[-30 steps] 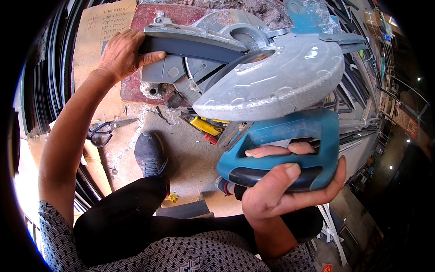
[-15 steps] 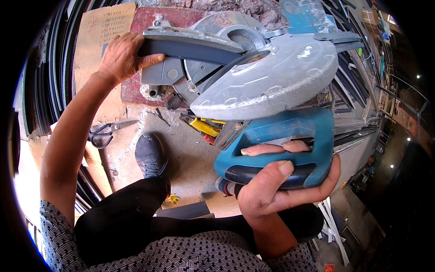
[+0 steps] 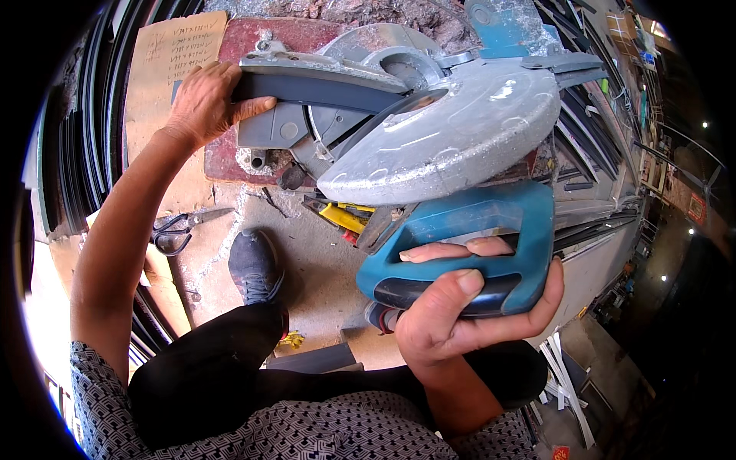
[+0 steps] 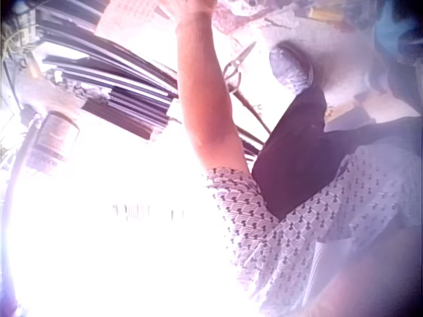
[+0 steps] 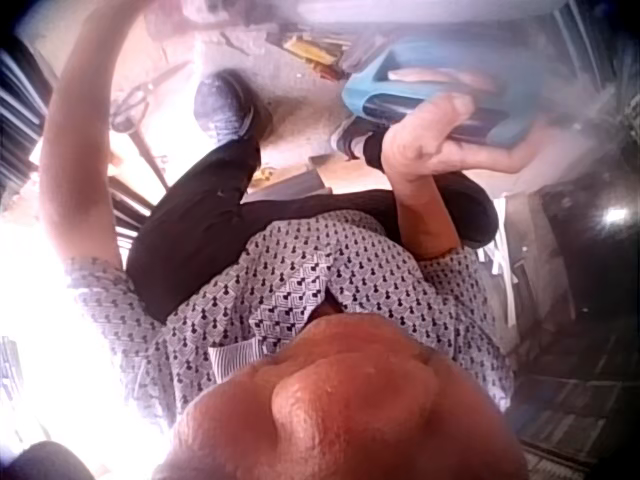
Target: The person uses a miter saw to cut several long, dark metal profiles. They position each profile on the saw's base, lower the blade to cut, and then remove the cut piece. The process is repeated for multiple segments.
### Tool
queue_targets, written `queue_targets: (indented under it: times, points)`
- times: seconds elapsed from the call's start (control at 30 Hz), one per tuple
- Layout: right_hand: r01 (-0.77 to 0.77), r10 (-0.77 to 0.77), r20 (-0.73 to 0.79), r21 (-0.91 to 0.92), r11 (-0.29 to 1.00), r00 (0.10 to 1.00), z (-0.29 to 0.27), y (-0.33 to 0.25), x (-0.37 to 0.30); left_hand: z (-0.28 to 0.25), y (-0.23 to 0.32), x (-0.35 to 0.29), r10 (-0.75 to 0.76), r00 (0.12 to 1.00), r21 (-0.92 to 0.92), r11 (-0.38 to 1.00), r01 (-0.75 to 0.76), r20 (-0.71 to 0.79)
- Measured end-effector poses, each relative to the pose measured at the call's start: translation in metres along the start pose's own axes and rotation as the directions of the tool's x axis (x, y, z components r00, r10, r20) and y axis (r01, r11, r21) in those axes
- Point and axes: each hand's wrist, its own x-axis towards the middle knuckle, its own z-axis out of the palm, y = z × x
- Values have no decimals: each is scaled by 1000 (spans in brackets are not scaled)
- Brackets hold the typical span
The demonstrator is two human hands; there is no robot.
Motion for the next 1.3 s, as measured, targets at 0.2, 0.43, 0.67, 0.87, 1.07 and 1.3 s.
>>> queue_targets:
  times: [0.2,0.43,0.67,0.87,1.07,1.3]
  points:
    - [4,-6,43,41,999,999,-1,3,-1,3,-3,0,10,1000,-12,1000,-11,-17]
    - [12,-14,27,103,995,1000,3,4,-3,2,-3,0,10,1000,-27,1000,-11,-22]
    - [51,-55,39,91,995,998,1,11,-6,-1,-1,1,-5,1000,-30,1000,6,13]
    - [80,-82,28,85,993,996,4,12,-8,-4,0,1,-16,1000,-69,997,17,19]
    - [41,-46,43,106,994,998,2,15,-12,-15,6,6,-95,977,-28,994,102,189]
    - [68,-81,50,224,972,996,3,25,-18,-14,8,7,-62,988,-83,994,74,139]
